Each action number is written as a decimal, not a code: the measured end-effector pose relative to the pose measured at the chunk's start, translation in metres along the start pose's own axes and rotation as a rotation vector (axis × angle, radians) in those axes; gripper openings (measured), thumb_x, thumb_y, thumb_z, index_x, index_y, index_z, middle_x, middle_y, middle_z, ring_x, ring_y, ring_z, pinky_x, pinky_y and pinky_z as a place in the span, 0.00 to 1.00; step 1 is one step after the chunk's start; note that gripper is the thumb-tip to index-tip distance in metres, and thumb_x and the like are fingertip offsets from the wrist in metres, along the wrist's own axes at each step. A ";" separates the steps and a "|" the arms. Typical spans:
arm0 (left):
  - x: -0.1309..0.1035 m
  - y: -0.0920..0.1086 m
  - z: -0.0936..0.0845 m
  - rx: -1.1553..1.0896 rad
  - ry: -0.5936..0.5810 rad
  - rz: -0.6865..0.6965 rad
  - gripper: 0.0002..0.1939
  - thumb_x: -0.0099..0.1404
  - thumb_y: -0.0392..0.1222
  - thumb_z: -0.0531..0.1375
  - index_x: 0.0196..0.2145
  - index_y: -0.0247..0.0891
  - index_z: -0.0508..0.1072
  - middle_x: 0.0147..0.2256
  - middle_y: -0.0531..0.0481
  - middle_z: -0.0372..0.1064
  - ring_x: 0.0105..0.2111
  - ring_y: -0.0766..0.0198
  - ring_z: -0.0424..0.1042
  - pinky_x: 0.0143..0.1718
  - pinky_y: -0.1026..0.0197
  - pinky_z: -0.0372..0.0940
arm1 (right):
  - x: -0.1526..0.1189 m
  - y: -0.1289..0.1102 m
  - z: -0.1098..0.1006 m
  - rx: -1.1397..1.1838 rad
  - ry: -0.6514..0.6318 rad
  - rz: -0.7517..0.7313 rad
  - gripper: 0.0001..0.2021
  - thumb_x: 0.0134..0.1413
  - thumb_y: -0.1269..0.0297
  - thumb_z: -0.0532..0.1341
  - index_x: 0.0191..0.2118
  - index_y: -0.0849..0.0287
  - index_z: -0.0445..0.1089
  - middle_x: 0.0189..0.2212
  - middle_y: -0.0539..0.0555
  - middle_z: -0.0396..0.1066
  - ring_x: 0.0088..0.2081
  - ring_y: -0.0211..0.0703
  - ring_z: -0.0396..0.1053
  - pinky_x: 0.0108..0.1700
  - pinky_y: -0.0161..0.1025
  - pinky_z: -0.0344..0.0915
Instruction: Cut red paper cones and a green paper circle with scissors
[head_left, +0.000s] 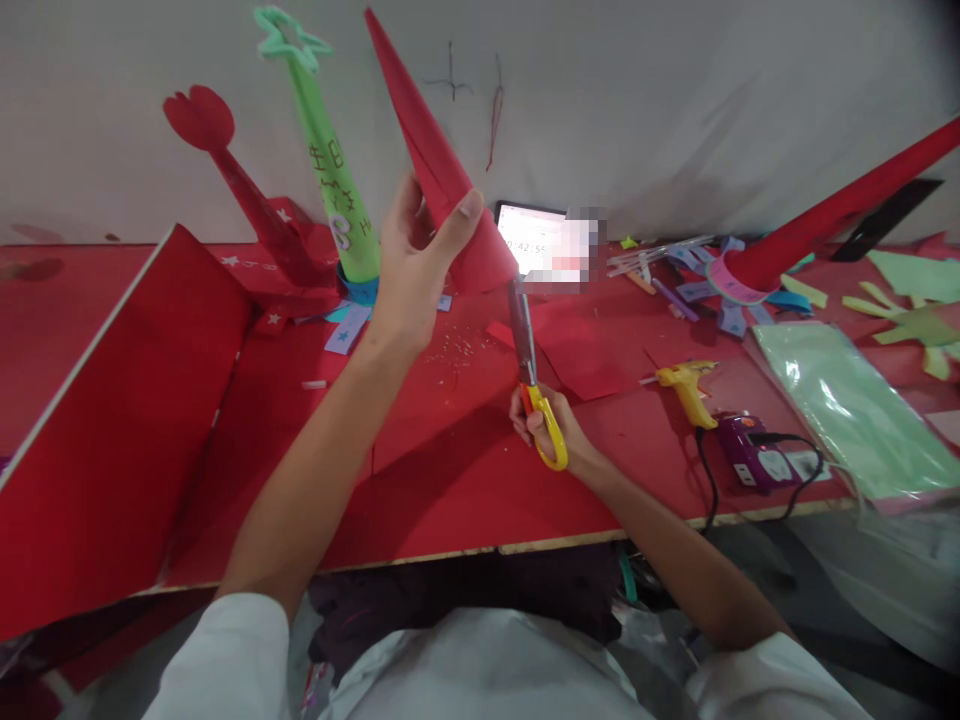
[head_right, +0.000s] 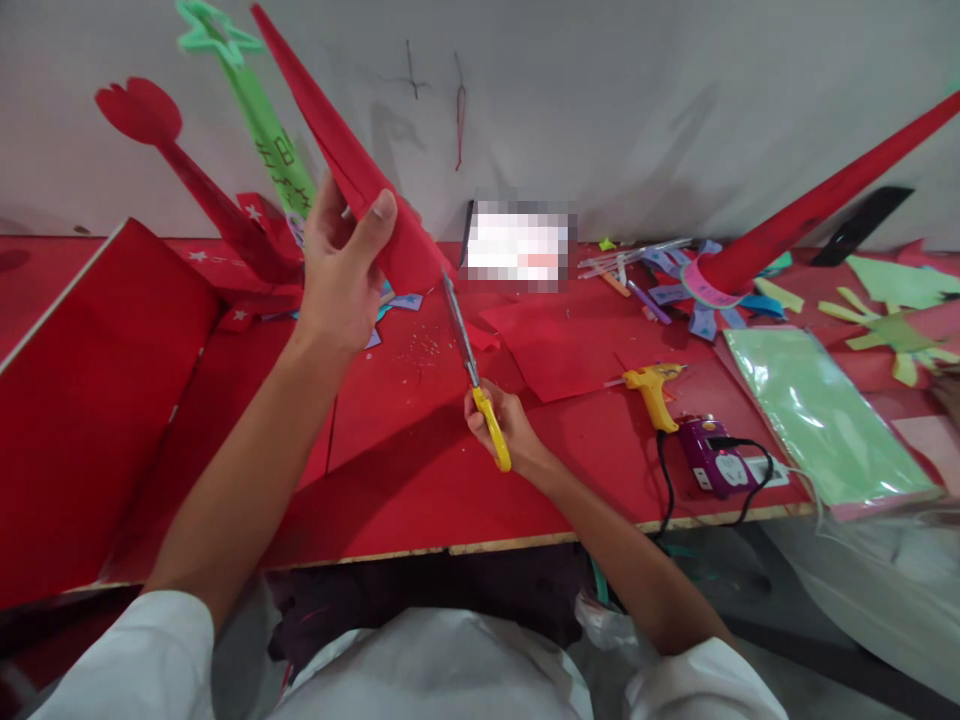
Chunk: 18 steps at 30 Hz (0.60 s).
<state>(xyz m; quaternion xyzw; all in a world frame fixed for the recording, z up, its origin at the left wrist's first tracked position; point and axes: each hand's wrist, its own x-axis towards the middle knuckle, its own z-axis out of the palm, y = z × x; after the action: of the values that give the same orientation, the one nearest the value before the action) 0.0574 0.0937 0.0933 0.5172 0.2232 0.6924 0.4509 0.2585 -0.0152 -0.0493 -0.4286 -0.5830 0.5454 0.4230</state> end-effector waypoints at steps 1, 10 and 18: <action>0.000 0.001 0.000 -0.008 0.004 0.006 0.14 0.68 0.51 0.76 0.42 0.49 0.77 0.39 0.55 0.71 0.42 0.62 0.73 0.51 0.59 0.72 | 0.000 0.001 0.000 0.002 -0.003 -0.012 0.41 0.44 0.13 0.64 0.34 0.53 0.65 0.24 0.45 0.60 0.23 0.36 0.55 0.22 0.36 0.54; 0.004 -0.005 -0.002 -0.031 0.064 0.073 0.08 0.74 0.41 0.72 0.41 0.44 0.76 0.38 0.54 0.69 0.39 0.67 0.68 0.46 0.63 0.69 | 0.000 0.005 -0.005 -0.115 -0.036 -0.017 0.43 0.45 0.11 0.61 0.33 0.53 0.66 0.24 0.47 0.60 0.25 0.38 0.58 0.24 0.37 0.54; 0.003 -0.010 -0.001 -0.004 0.019 0.092 0.15 0.65 0.53 0.78 0.41 0.48 0.80 0.37 0.54 0.72 0.38 0.64 0.71 0.43 0.60 0.70 | 0.000 0.002 -0.005 -0.185 -0.004 -0.027 0.40 0.50 0.13 0.60 0.33 0.53 0.65 0.24 0.48 0.61 0.25 0.40 0.60 0.25 0.37 0.56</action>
<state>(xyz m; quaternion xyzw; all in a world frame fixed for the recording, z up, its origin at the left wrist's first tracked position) 0.0602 0.1011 0.0864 0.5193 0.2020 0.7178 0.4175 0.2633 -0.0134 -0.0516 -0.4567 -0.6376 0.4843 0.3877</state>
